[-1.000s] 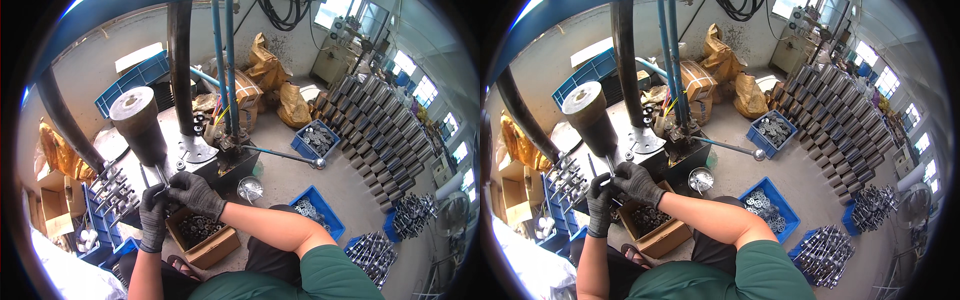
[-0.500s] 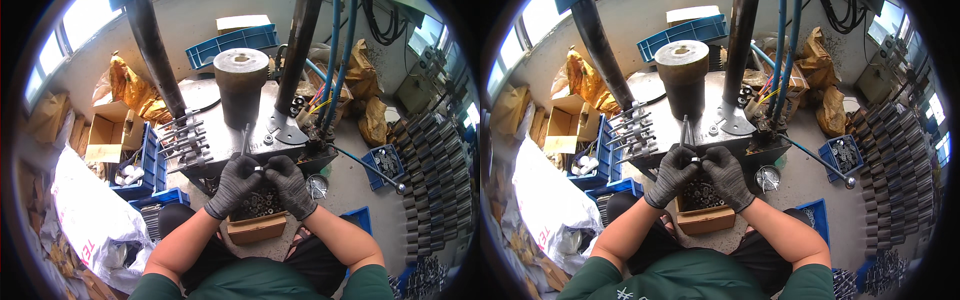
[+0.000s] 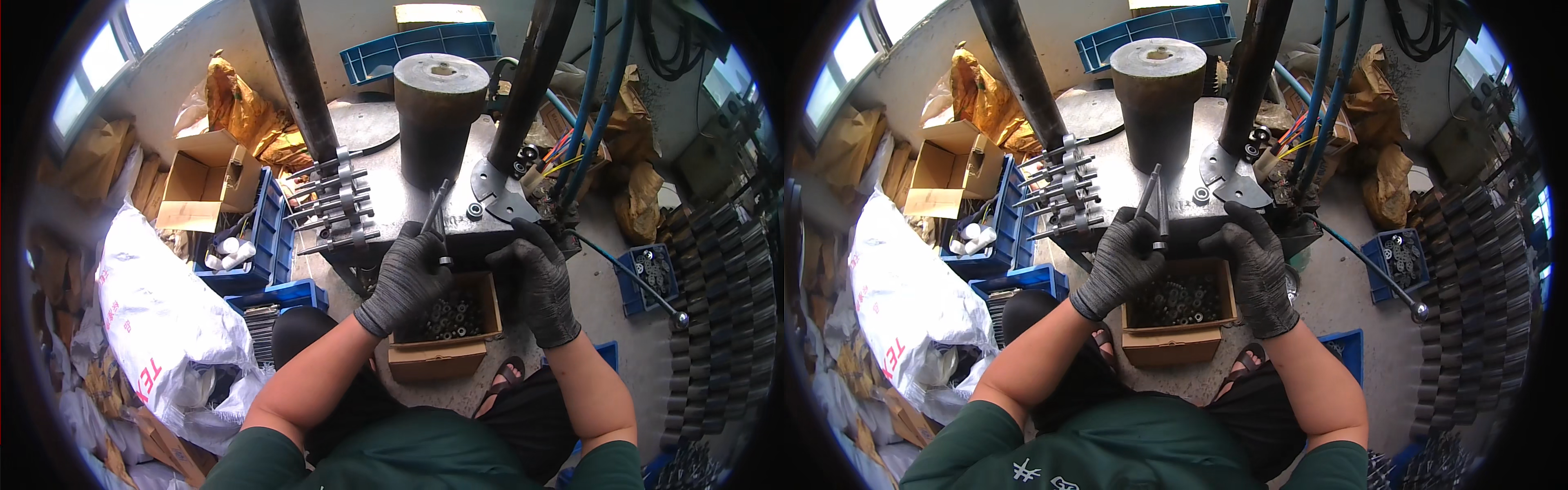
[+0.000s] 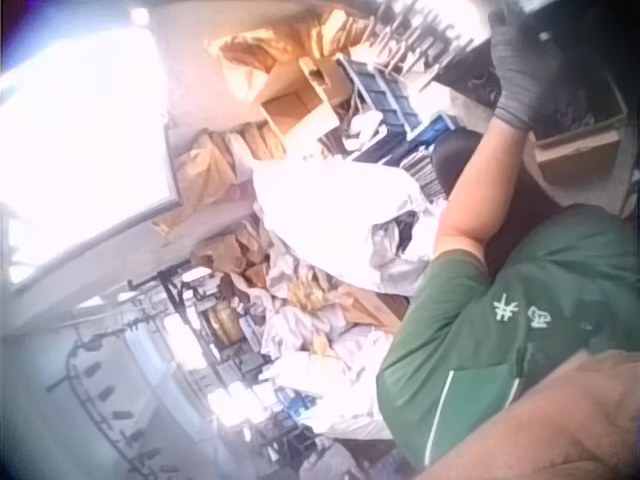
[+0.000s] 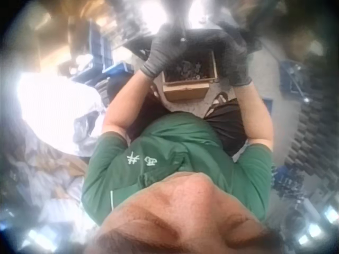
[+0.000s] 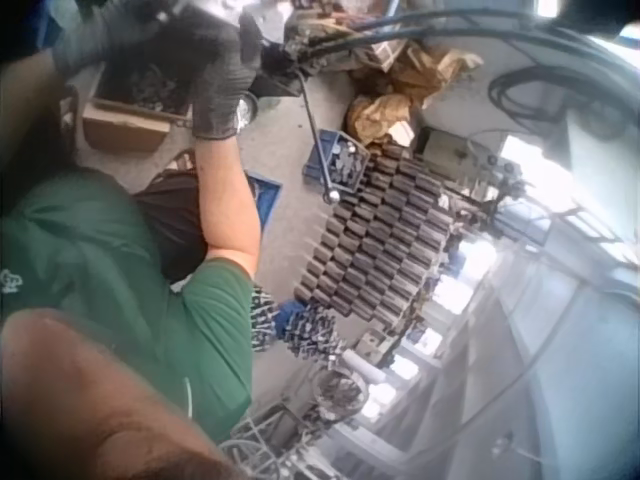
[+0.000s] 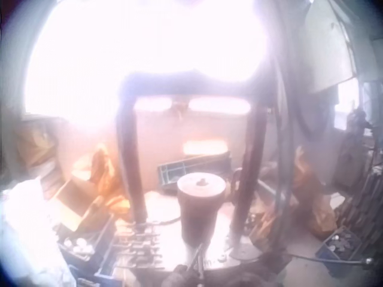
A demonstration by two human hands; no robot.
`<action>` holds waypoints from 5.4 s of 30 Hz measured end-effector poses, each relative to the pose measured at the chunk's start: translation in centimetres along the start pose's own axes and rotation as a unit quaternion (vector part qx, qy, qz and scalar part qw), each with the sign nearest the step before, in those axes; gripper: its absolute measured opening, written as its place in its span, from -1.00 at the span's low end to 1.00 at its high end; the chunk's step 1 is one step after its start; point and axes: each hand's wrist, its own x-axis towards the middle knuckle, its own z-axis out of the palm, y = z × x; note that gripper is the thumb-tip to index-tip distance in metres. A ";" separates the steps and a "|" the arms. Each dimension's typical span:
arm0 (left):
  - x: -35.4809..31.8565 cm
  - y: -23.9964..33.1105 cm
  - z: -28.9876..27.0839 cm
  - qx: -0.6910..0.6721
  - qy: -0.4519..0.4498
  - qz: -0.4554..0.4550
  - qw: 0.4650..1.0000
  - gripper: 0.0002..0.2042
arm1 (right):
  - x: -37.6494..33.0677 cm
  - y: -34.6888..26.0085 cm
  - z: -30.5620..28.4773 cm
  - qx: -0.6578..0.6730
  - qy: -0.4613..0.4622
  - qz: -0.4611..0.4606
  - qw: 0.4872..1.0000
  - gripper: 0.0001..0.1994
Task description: The person assembles metal parts by fitting bearings and discs onto metal shafts, press-fitting them together using a press machine, and placing the assembled shafts onto a rack.
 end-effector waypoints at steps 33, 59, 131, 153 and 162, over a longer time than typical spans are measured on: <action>-1.6 1.3 0.5 -0.344 -0.023 -0.080 0.935 -0.73 | -0.4 2.5 1.8 -0.134 -0.019 -0.026 0.991 -0.57; -2.1 -1.3 1.6 -0.511 -0.134 -0.227 0.818 -0.79 | 0.5 2.5 2.7 -0.506 -0.128 -0.338 0.783 -0.40; -3.9 1.0 2.4 -0.283 -0.179 -0.057 0.941 -0.85 | 1.2 1.8 -0.1 0.114 -0.005 0.138 0.984 -0.64; -4.4 0.7 2.4 -0.327 -0.164 -0.073 0.928 -0.87 | -0.4 3.8 2.1 -0.087 -0.065 0.100 0.989 -0.57; -2.7 1.7 1.6 -0.178 -0.225 0.072 0.955 -0.79 | 0.6 -1.7 -1.8 0.023 -0.019 0.050 0.998 -0.62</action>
